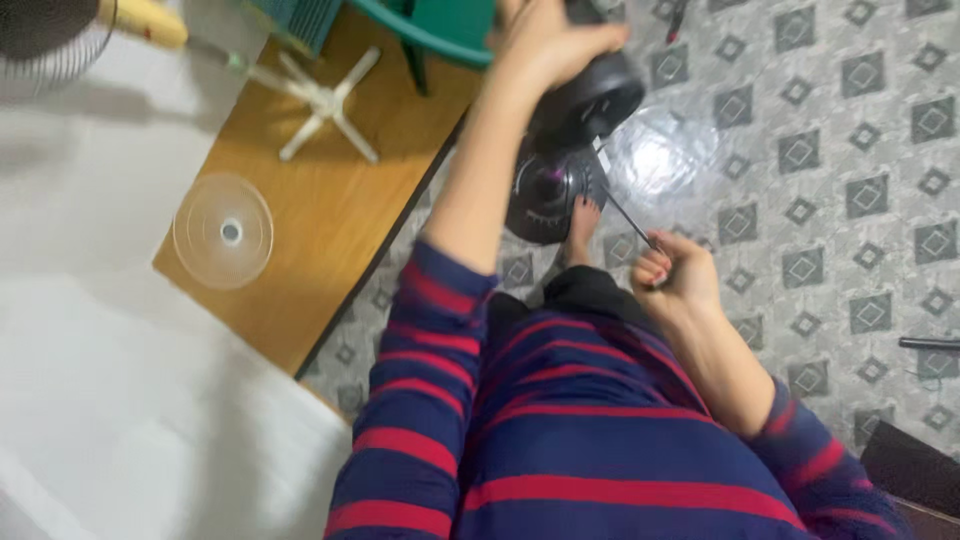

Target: The person uses a screwdriver to loosen and remove the rear nut from the fan motor housing, then wipes the nut with a cloth. They reinsert and tighten the nut by hand to reassemble the fan.

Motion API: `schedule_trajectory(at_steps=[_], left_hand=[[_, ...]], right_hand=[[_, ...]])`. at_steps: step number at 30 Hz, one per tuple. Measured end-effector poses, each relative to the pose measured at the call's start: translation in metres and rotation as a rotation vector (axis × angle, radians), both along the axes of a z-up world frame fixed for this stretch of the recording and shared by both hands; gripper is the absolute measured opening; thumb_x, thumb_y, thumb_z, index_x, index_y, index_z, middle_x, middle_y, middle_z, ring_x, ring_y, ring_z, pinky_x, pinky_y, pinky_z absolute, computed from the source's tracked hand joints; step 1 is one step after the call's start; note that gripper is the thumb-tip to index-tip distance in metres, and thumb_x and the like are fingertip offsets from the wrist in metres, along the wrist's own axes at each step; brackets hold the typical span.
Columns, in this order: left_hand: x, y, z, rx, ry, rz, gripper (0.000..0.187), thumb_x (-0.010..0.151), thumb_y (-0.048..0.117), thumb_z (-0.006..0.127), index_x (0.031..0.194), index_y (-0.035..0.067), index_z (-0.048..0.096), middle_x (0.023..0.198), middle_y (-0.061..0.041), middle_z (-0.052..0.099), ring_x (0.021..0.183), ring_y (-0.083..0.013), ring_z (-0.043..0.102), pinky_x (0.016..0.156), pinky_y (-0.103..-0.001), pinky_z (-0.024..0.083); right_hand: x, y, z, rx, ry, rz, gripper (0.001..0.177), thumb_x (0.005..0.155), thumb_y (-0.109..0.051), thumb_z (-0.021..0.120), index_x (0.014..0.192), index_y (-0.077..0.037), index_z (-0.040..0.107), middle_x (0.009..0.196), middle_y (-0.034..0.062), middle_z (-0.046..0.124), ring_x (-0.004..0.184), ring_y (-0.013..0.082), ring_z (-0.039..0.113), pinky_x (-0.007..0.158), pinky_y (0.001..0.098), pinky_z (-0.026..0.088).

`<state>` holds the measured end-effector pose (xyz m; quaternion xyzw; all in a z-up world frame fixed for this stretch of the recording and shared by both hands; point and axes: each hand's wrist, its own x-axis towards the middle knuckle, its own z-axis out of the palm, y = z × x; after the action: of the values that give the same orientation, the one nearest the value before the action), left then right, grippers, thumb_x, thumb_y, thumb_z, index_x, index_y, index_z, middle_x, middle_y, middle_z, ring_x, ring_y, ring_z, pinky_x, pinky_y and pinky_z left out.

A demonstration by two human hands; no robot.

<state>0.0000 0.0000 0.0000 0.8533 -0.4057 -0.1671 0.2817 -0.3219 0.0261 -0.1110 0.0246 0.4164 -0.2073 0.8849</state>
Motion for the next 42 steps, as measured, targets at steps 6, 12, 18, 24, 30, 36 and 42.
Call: schedule_trajectory(at_steps=[6, 12, 18, 24, 30, 36, 42], left_hand=[[0.038, 0.072, -0.024, -0.734, 0.918, 0.074, 0.114, 0.088, 0.041, 0.083, 0.166, 0.007, 0.008, 0.173, -0.024, 0.016, 0.159, -0.0362, 0.026, 0.129, -0.044, 0.021], [0.012, 0.079, -0.031, -0.678, 1.225, 0.185, 0.130, 0.079, 0.041, 0.085, 0.164, 0.008, -0.007, 0.167, -0.025, 0.023, 0.152, -0.0355, 0.030, 0.124, -0.046, 0.022], [-0.014, 0.057, -0.020, -0.708, 1.102, 0.121, 0.139, 0.072, 0.023, 0.091, 0.164, 0.002, -0.011, 0.148, -0.026, 0.046, 0.129, -0.0338, 0.058, 0.103, -0.042, 0.056], [-0.020, 0.057, -0.022, -0.697, 0.994, 0.107, 0.139, 0.074, 0.012, 0.092, 0.165, 0.003, -0.012, 0.150, -0.024, 0.044, 0.129, -0.0297, 0.058, 0.106, -0.039, 0.054], [-0.019, 0.046, -0.029, -0.682, 1.103, 0.085, 0.137, 0.069, 0.015, 0.091, 0.164, 0.002, -0.006, 0.149, -0.023, 0.043, 0.127, -0.0289, 0.055, 0.104, -0.039, 0.052], [-0.009, 0.050, -0.023, -0.504, 0.546, -0.010, 0.128, 0.074, 0.024, 0.091, 0.163, 0.000, 0.001, 0.162, -0.031, 0.023, 0.150, -0.0413, 0.028, 0.121, -0.053, 0.029], [0.011, 0.043, 0.018, -0.504, -0.077, -0.281, 0.106, 0.082, 0.026, 0.085, 0.162, 0.004, 0.019, 0.170, -0.026, 0.017, 0.158, -0.0533, 0.003, 0.122, -0.075, 0.004]], right_hand=[[-0.024, -0.036, 0.048, -0.863, 0.461, -0.177, 0.012, 0.098, -0.001, 0.069, 0.109, 0.002, 0.066, 0.087, 0.0082, 0.069, 0.077, 0.0178, 0.066, 0.079, 0.0334, 0.054], [0.063, -0.075, 0.100, -1.382, 0.714, 0.289, 0.014, 0.099, -0.009, 0.076, 0.109, 0.001, 0.077, 0.090, 0.0076, 0.069, 0.079, 0.0131, 0.060, 0.072, 0.0276, 0.045], [0.163, -0.105, 0.128, -1.847, 0.726, 0.576, 0.073, 0.070, -0.037, 0.095, 0.127, 0.001, 0.071, 0.095, 0.0097, 0.059, 0.086, 0.0203, 0.057, 0.076, 0.0346, 0.047], [0.168, -0.084, 0.121, -1.735, 0.828, 0.592, 0.076, 0.071, -0.042, 0.091, 0.133, -0.005, 0.072, 0.100, 0.0122, 0.059, 0.090, 0.0249, 0.058, 0.083, 0.0367, 0.048], [0.166, -0.091, 0.112, -1.758, 0.876, 0.549, 0.079, 0.063, -0.049, 0.090, 0.128, -0.007, 0.073, 0.096, 0.0137, 0.058, 0.088, 0.0278, 0.059, 0.080, 0.0390, 0.048], [0.166, -0.079, 0.125, -1.699, 1.019, 0.485, 0.067, 0.070, -0.048, 0.088, 0.123, -0.008, 0.075, 0.095, 0.0151, 0.057, 0.084, 0.0291, 0.060, 0.075, 0.0408, 0.050], [0.116, -0.014, 0.149, -1.632, 1.176, 0.131, 0.043, 0.074, -0.042, 0.085, 0.094, -0.005, 0.073, 0.094, 0.0147, 0.058, 0.081, 0.0283, 0.067, 0.070, 0.0390, 0.054]])
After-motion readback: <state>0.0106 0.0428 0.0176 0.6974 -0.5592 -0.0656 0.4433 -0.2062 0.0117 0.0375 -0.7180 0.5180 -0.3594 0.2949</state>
